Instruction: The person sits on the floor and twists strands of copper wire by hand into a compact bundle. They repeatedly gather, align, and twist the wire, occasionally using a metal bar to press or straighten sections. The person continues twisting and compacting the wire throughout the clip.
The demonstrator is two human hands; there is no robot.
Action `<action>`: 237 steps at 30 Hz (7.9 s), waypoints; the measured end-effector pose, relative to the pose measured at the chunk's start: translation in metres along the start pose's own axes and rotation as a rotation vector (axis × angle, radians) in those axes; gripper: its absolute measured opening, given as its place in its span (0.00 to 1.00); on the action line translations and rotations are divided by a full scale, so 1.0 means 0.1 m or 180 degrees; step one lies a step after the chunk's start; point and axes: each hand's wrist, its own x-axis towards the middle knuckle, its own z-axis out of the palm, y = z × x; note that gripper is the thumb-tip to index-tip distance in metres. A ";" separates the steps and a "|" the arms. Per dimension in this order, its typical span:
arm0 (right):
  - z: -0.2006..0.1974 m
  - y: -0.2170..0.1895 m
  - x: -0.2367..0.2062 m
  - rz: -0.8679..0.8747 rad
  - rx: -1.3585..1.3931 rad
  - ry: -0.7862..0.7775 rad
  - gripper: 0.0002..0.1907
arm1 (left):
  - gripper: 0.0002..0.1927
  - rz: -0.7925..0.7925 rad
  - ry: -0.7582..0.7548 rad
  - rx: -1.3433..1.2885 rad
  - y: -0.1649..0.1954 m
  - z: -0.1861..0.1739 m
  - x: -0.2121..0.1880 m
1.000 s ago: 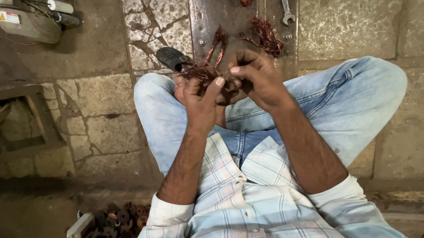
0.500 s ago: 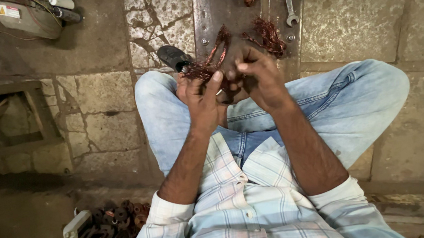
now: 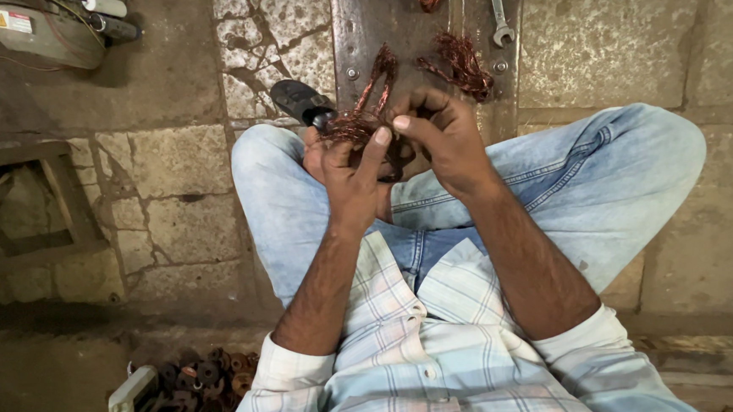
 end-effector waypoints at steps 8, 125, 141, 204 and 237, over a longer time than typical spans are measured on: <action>0.01 -0.11 0.02 0.0406 0.0949 -0.0102 0.04 | 0.06 0.0749 0.0283 0.1006 0.16 0.03 0.05; 0.04 0.01 0.03 0.0055 0.1155 -0.0141 0.05 | 0.05 0.0506 0.0422 0.0602 0.22 0.09 0.05; 0.06 0.04 0.02 0.0080 0.0762 0.0162 0.02 | 0.09 0.0321 0.0182 0.0683 0.04 0.04 -0.01; 0.05 -0.09 0.03 0.0154 0.0796 -0.0130 0.06 | 0.06 0.0874 0.0216 0.1183 0.22 0.03 0.09; -0.08 -0.02 0.06 0.0185 0.0558 0.0284 0.02 | 0.08 0.0522 -0.0035 0.0532 0.08 0.00 0.02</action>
